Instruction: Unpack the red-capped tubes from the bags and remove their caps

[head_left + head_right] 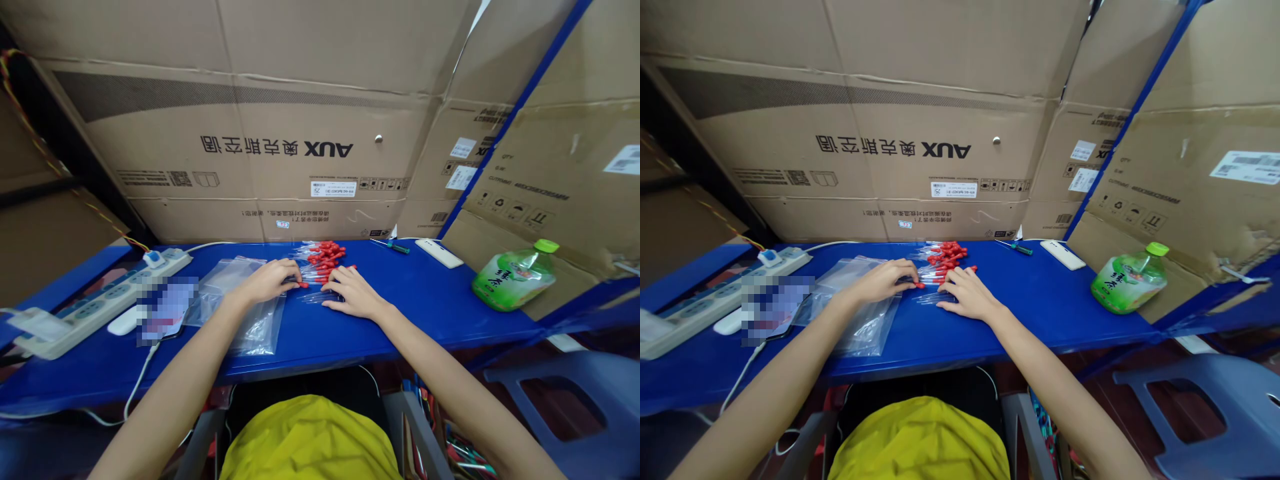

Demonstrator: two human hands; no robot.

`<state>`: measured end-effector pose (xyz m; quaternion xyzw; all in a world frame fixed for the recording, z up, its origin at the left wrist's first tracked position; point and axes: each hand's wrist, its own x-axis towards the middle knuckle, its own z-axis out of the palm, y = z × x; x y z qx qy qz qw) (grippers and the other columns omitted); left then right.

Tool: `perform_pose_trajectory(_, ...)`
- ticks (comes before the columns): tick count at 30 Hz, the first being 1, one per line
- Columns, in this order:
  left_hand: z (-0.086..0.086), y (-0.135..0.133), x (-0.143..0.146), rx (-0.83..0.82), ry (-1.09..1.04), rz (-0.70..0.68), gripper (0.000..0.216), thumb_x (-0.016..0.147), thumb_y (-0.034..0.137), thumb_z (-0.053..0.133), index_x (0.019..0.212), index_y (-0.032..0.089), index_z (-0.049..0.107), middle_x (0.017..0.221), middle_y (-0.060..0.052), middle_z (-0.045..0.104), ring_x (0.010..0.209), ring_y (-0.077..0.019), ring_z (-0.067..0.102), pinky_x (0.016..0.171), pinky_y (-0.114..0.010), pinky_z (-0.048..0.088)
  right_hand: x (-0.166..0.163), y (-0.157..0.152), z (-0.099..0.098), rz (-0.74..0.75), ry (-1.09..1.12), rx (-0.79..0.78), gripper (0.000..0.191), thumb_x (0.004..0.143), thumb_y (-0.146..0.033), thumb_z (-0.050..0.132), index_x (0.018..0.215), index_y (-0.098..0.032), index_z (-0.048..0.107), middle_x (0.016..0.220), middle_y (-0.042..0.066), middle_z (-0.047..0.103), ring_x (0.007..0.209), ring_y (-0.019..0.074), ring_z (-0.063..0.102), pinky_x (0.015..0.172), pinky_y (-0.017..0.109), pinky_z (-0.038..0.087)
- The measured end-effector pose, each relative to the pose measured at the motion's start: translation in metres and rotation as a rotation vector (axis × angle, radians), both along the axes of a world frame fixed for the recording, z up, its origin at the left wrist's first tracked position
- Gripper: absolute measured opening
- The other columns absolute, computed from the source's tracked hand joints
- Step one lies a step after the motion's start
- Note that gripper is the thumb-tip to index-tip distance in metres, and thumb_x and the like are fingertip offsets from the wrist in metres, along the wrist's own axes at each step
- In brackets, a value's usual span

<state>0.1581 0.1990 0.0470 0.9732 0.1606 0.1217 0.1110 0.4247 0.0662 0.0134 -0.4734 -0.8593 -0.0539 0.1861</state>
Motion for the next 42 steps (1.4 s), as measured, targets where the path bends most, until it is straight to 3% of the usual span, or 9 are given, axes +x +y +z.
perform_pose_trajectory(5,0.004,-0.010,0.003,0.001,-0.108,0.082,0.021,0.109,0.035,0.048,0.116,0.023,0.063,0.113,-0.006,0.075,0.100,-0.0211,0.070,0.089,-0.033,0.050,-0.001,0.001,-0.001,-0.017,0.007,0.032,0.045,0.101,-0.062,0.062,0.124,-0.024,0.070,0.116,0.009,0.069,0.111,0.0269,0.058,0.097,0.042,0.040)
perform_pose_trajectory(8,0.003,-0.017,0.008,0.002,-0.148,0.058,0.025,0.111,0.037,0.042,0.123,0.024,0.060,0.121,-0.007,0.074,0.108,-0.0217,0.071,0.093,-0.032,0.051,-0.003,0.003,-0.001,-0.058,0.030,0.081,0.050,0.102,-0.064,0.058,0.128,-0.022,0.066,0.118,0.011,0.071,0.109,0.0278,0.059,0.094,0.041,0.039)
perform_pose_trajectory(14,-0.009,-0.030,0.026,-0.018,-0.131,-0.087,0.028,0.112,0.030,0.038,0.128,0.021,0.059,0.128,-0.011,0.071,0.116,-0.0218,0.069,0.100,-0.034,0.053,-0.009,0.005,-0.001,-0.124,0.019,0.183,0.043,0.112,-0.052,0.042,0.120,-0.018,0.067,0.109,0.013,0.074,0.098,0.0265,0.059,0.088,0.040,0.034)
perform_pose_trajectory(17,-0.016,-0.031,0.033,0.019,-0.113,-0.069,0.028,0.111,0.028,0.039,0.130,0.020,0.057,0.130,-0.013,0.070,0.119,-0.0230,0.068,0.102,-0.036,0.053,-0.010,0.005,-0.001,-0.120,-0.012,0.208,0.042,0.115,-0.043,0.035,0.109,-0.019,0.069,0.101,0.011,0.074,0.093,0.0247,0.058,0.086,0.039,0.032)
perform_pose_trajectory(22,-0.018,-0.027,0.035,0.204,0.039,0.014,0.033,0.113,0.033,0.035,0.107,0.018,0.064,0.104,-0.011,0.074,0.096,-0.0238,0.071,0.091,-0.036,0.053,-0.011,0.005,-0.001,-0.131,0.012,0.221,0.041,0.115,-0.038,0.034,0.101,-0.019,0.068,0.097,0.010,0.073,0.090,0.0236,0.058,0.086,0.040,0.031)
perform_pose_trajectory(26,-0.015,-0.029,0.033,0.287,0.105,0.019,0.034,0.113,0.035,0.035,0.104,0.019,0.064,0.094,-0.009,0.074,0.087,-0.0231,0.070,0.088,-0.035,0.050,-0.009,0.005,-0.001,-0.105,0.028,0.192,0.040,0.114,-0.043,0.036,0.105,-0.019,0.067,0.100,0.010,0.073,0.093,0.0242,0.060,0.087,0.040,0.032)
perform_pose_trajectory(32,-0.011,-0.033,0.035,0.260,0.119,0.030,0.032,0.113,0.034,0.036,0.098,0.021,0.061,0.084,-0.006,0.072,0.079,-0.0227,0.068,0.077,-0.032,0.046,-0.005,0.007,0.000,-0.074,-0.051,0.195,0.047,0.116,-0.041,0.028,0.104,-0.020,0.069,0.100,0.009,0.075,0.095,0.0229,0.059,0.087,0.040,0.031)
perform_pose_trajectory(42,-0.001,-0.032,0.036,0.187,0.114,0.046,0.034,0.111,0.033,0.034,0.094,0.021,0.060,0.070,-0.003,0.063,0.064,-0.0199,0.059,0.063,-0.029,0.034,0.007,0.009,0.007,-0.108,-0.133,0.347,0.038,0.115,-0.038,0.041,0.095,-0.021,0.068,0.089,0.005,0.074,0.085,0.0208,0.050,0.083,0.039,0.028)
